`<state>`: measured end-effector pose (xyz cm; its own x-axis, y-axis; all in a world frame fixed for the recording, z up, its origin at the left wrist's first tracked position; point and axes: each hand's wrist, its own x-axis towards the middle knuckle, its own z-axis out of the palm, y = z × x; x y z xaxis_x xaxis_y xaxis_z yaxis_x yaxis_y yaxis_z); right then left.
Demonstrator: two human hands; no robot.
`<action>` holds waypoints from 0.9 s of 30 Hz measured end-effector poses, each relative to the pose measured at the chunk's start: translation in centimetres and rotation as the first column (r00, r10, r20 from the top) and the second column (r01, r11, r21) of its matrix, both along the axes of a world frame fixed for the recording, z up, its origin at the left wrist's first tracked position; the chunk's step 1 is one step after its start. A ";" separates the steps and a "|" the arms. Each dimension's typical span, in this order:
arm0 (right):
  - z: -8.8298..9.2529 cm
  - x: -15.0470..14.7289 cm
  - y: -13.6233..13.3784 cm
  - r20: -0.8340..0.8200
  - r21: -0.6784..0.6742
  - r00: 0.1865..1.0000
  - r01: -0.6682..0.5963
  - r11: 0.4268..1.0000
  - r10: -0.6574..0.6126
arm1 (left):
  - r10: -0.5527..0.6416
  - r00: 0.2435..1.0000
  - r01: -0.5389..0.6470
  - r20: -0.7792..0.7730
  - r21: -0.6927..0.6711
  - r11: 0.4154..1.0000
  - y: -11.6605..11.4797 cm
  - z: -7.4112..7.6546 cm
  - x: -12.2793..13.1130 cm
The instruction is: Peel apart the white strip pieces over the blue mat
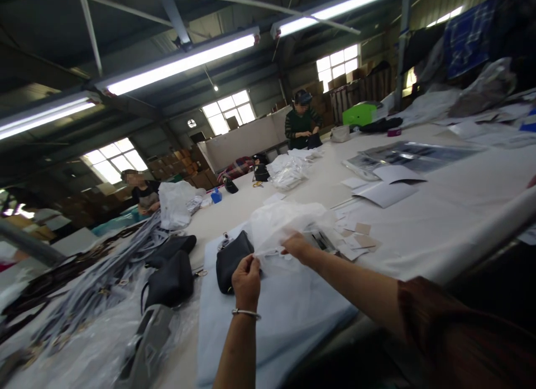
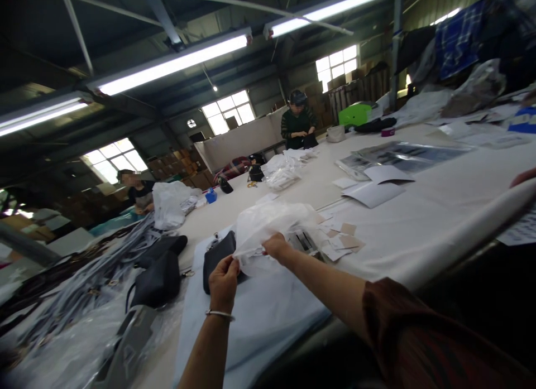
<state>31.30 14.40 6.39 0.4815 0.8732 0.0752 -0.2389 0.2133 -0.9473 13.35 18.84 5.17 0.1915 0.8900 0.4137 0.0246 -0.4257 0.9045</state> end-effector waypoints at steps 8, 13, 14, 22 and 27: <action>-7.6 -2.3 -9.2 0.105 -0.254 0.977 0.209 0.944 -0.188 | -0.014 0.995 0.034 0.097 -0.197 0.980 -0.5 -2.2 -0.6; -7.4 -1.1 -8.1 -0.203 -0.344 0.965 0.090 0.935 -0.168 | -0.014 0.969 0.100 0.246 -0.342 0.934 -1.2 -1.7 1.1; -7.1 -1.0 -7.6 -0.245 -0.331 0.962 0.037 0.943 -0.123 | -0.016 0.964 0.113 0.265 -0.355 0.928 -1.4 -1.5 1.3; -2.6 -1.9 -2.3 -0.289 -0.008 0.922 -0.273 0.962 0.259 | -0.150 0.985 0.166 0.082 -0.241 0.956 -3.5 -1.8 0.4; 0.5 -4.2 2.6 -0.094 -0.027 0.981 -0.172 0.985 0.168 | -0.150 0.966 0.160 -0.209 0.030 0.987 -4.5 -2.5 0.1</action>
